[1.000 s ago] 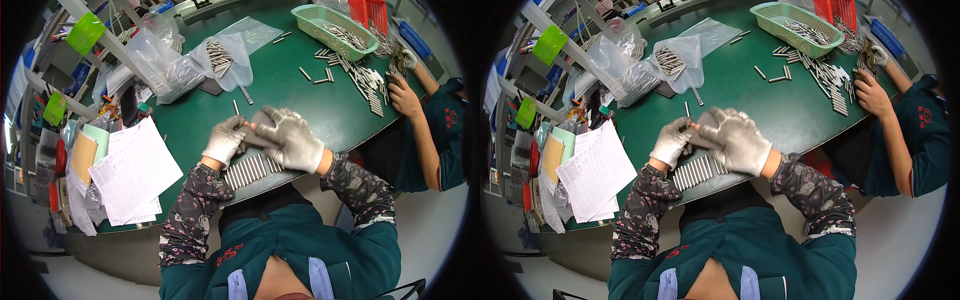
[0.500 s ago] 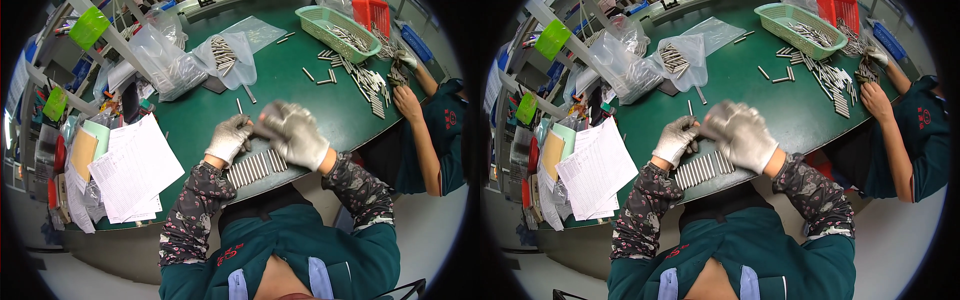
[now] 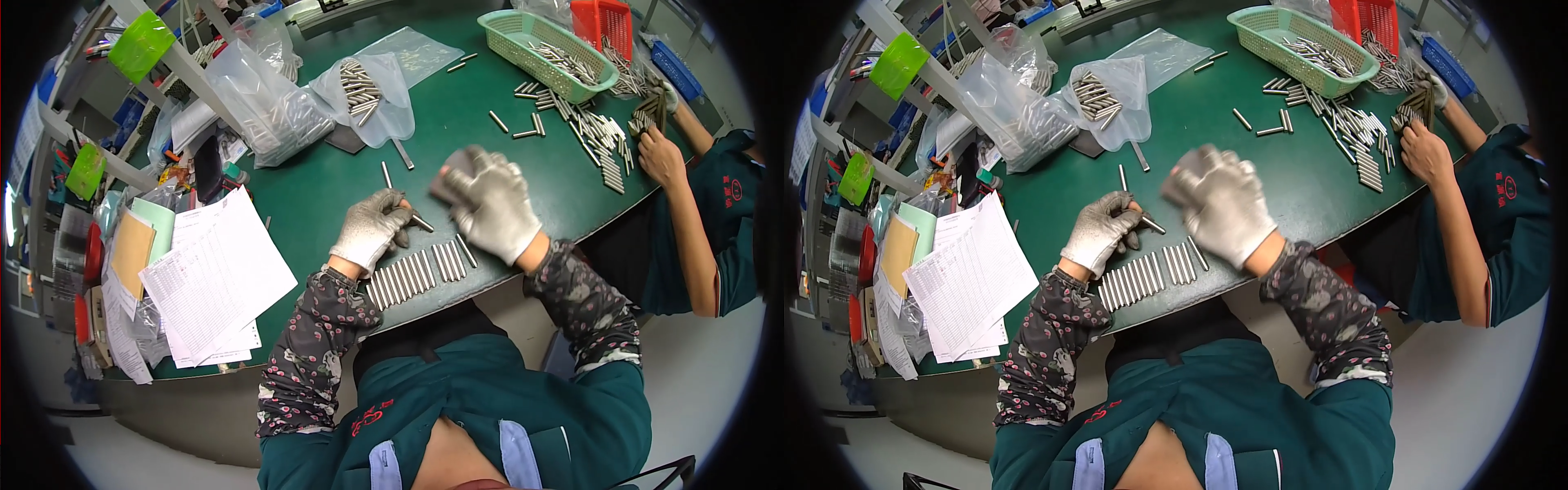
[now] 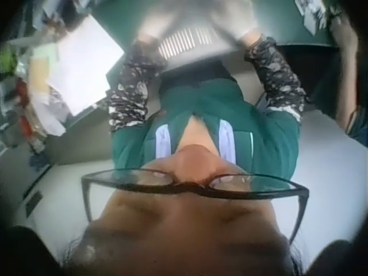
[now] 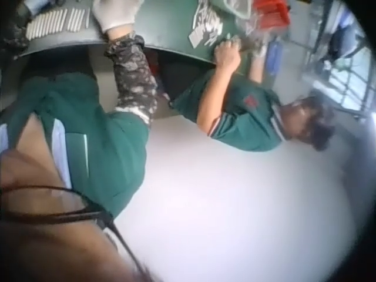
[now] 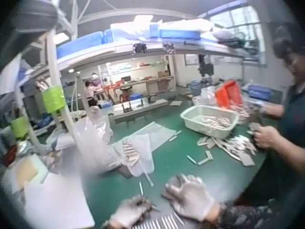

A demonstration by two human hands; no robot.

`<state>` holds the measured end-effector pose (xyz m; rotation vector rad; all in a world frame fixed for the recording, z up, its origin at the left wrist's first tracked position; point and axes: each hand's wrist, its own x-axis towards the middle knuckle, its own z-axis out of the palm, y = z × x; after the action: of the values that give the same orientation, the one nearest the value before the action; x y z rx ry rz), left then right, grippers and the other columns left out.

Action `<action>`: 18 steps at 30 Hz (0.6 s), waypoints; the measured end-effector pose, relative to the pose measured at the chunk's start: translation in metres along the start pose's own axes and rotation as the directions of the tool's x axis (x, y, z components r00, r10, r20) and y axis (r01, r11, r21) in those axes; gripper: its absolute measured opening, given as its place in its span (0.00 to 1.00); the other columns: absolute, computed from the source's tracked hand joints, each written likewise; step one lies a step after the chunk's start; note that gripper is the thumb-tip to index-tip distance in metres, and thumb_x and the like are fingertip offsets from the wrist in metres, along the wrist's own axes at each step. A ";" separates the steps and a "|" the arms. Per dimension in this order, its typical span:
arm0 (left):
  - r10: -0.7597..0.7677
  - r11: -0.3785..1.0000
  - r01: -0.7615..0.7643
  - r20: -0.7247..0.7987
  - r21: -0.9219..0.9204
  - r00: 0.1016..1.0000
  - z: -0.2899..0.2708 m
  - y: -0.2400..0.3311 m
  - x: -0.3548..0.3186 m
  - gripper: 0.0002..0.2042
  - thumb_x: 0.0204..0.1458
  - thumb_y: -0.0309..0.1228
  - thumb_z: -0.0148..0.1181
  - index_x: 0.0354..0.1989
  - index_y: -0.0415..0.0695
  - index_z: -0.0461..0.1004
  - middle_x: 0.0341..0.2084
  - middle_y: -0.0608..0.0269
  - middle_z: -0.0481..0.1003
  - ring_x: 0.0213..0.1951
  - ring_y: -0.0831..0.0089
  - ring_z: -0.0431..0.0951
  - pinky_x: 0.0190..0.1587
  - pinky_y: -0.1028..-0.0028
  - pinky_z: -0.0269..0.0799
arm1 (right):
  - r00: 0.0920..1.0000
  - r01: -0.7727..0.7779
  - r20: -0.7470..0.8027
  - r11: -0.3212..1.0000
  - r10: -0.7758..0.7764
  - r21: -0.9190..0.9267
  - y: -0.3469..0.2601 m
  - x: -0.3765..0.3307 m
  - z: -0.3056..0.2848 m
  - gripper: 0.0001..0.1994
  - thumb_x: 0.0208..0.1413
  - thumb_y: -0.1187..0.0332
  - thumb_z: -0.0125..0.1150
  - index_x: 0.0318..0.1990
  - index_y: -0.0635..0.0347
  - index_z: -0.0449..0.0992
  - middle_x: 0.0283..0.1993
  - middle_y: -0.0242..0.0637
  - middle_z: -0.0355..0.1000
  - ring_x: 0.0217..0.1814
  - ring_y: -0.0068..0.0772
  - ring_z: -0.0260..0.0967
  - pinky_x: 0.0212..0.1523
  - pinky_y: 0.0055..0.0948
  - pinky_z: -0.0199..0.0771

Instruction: Inspecting, aligning, and sorting small metal rods on a workbench before packaging them.

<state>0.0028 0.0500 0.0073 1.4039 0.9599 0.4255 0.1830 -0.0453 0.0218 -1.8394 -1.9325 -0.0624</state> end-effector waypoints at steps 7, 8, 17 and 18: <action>-0.006 1.000 0.006 0.020 -0.001 1.000 -0.001 -0.003 0.003 0.12 0.52 0.27 0.56 0.44 0.36 0.71 0.30 0.64 0.75 0.19 0.80 0.74 0.15 0.82 0.66 | 0.997 0.079 -0.026 0.997 -0.079 0.014 0.003 -0.001 -0.002 0.22 0.41 0.62 0.56 0.48 0.52 0.76 0.53 0.63 0.63 0.53 0.58 0.65 0.53 0.47 0.66; -0.004 0.999 0.003 0.018 0.043 1.000 -0.001 -0.004 0.004 0.13 0.52 0.28 0.56 0.44 0.37 0.71 0.31 0.63 0.75 0.20 0.80 0.74 0.16 0.81 0.67 | 0.996 -0.067 -0.058 0.996 0.064 -0.061 0.009 0.004 -0.004 0.22 0.41 0.63 0.56 0.48 0.51 0.76 0.54 0.63 0.63 0.54 0.58 0.65 0.55 0.47 0.65; 0.071 0.989 -0.064 -0.048 0.137 0.996 0.000 -0.008 0.008 0.15 0.53 0.31 0.57 0.47 0.36 0.70 0.32 0.63 0.76 0.19 0.81 0.74 0.15 0.82 0.65 | 0.990 0.135 -0.041 0.991 -0.134 0.022 -0.008 -0.006 -0.004 0.22 0.42 0.64 0.54 0.49 0.52 0.75 0.55 0.62 0.63 0.53 0.58 0.65 0.53 0.47 0.65; 0.147 0.972 -0.131 -0.072 0.196 0.987 0.001 -0.010 0.008 0.15 0.54 0.31 0.57 0.48 0.36 0.68 0.32 0.63 0.75 0.17 0.81 0.73 0.15 0.84 0.63 | 0.982 0.186 -0.021 0.981 -0.185 0.052 -0.012 -0.009 -0.001 0.22 0.43 0.63 0.53 0.49 0.52 0.75 0.55 0.62 0.63 0.53 0.58 0.65 0.53 0.48 0.65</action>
<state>0.0052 0.0533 -0.0049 1.6446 0.9953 0.5124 0.1716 -0.0553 0.0227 -1.6156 -2.0698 -0.0842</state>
